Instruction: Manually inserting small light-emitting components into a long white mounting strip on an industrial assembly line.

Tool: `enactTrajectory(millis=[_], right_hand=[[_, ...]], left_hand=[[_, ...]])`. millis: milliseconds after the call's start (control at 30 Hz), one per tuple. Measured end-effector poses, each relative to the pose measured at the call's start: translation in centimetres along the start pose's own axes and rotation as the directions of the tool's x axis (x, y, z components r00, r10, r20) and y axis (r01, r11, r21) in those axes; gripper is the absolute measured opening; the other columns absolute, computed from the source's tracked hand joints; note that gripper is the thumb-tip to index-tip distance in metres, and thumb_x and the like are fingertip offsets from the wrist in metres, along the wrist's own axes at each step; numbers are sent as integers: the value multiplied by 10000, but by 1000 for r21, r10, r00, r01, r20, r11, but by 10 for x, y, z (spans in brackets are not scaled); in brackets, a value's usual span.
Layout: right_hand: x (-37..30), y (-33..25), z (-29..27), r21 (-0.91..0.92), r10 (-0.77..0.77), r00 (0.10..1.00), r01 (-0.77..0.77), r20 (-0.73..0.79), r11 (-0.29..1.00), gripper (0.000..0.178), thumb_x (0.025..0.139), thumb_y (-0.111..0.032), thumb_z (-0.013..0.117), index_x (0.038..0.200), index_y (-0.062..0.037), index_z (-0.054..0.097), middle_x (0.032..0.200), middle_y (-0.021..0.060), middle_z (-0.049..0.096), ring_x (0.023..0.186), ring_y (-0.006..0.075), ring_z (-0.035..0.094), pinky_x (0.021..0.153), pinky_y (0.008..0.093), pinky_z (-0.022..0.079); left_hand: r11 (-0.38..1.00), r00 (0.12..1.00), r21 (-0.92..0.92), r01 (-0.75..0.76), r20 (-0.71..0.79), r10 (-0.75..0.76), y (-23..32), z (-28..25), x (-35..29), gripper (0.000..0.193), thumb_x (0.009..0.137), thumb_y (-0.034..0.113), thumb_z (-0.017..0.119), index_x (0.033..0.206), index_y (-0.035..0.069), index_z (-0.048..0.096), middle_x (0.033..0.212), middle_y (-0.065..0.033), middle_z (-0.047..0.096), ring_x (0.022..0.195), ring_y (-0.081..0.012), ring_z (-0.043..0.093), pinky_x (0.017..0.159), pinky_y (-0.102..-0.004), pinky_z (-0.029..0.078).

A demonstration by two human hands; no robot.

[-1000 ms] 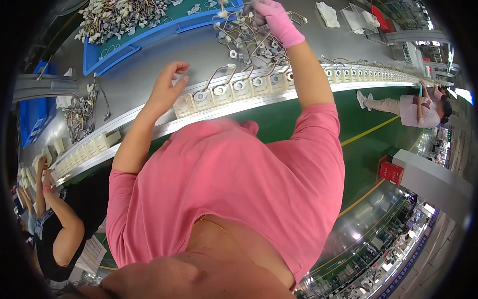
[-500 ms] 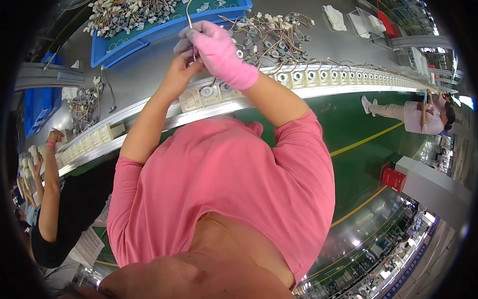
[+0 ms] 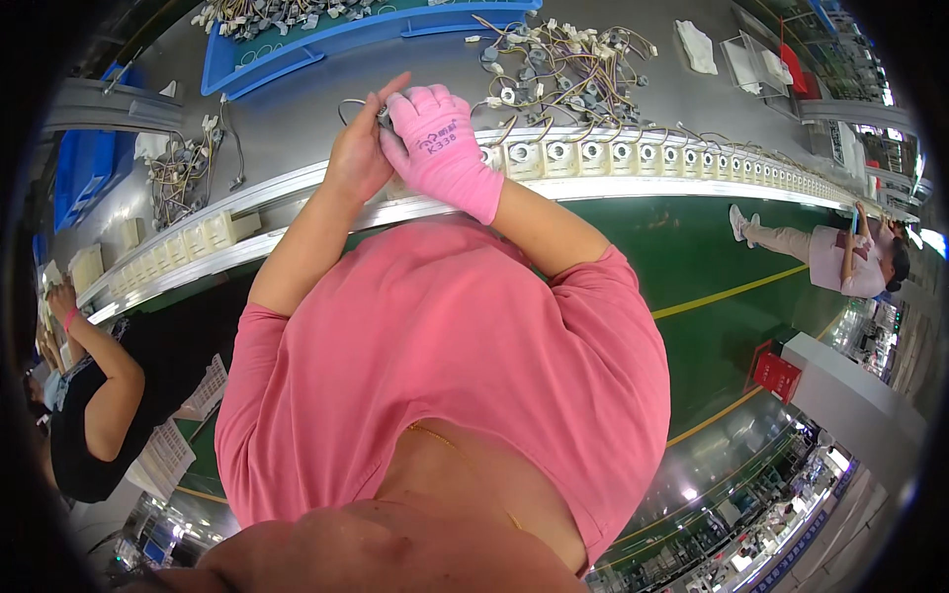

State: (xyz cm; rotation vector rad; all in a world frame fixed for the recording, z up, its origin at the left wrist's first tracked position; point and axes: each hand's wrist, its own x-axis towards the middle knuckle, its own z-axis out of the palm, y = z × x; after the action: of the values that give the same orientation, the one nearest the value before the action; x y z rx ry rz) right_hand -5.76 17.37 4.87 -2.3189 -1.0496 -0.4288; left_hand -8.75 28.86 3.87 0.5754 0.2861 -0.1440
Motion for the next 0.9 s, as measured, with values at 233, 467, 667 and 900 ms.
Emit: enactTrajectory(millis=[233, 467, 667, 900], right_hand=[[0, 18, -12, 201, -47, 966, -5, 253, 980, 269, 756, -226, 613, 965, -73, 538, 806, 110, 541, 811, 298, 544, 715, 402, 432], [-9, 24, -2, 97, -278, 791, 269, 544, 958, 268, 783, -316, 592, 898, -80, 537, 845, 79, 564, 846, 257, 565, 714, 384, 450], [-10, 27, -1, 21, -326, 751, 385, 574, 923, 249, 787, -296, 589, 911, -86, 541, 817, 59, 540, 825, 239, 548, 695, 374, 440], [-48, 13, 8, -34, -224, 941, 241, 254, 970, 351, 722, -211, 610, 1045, -81, 567, 883, 75, 516, 849, 255, 512, 766, 385, 388]], left_hand=[[686, 999, 727, 34, -45, -3, 24, -42, 0, 270, 929, 283, 480, 857, 40, 575, 872, -43, 602, 793, -180, 571, 659, -342, 451], [-396, 853, 776, -491, 520, -39, 32, -37, -24, 141, 817, 160, 571, 776, 29, 539, 757, -115, 521, 780, -294, 530, 667, -408, 413], [-352, 826, 784, -512, 562, 48, 19, -43, -21, 91, 755, 77, 605, 781, 23, 538, 810, -118, 526, 800, -311, 520, 691, -411, 412], [-295, 758, 793, -534, 603, 249, 0, -58, -23, 128, 726, 17, 601, 834, 13, 534, 843, -142, 526, 839, -334, 493, 745, -412, 388]])
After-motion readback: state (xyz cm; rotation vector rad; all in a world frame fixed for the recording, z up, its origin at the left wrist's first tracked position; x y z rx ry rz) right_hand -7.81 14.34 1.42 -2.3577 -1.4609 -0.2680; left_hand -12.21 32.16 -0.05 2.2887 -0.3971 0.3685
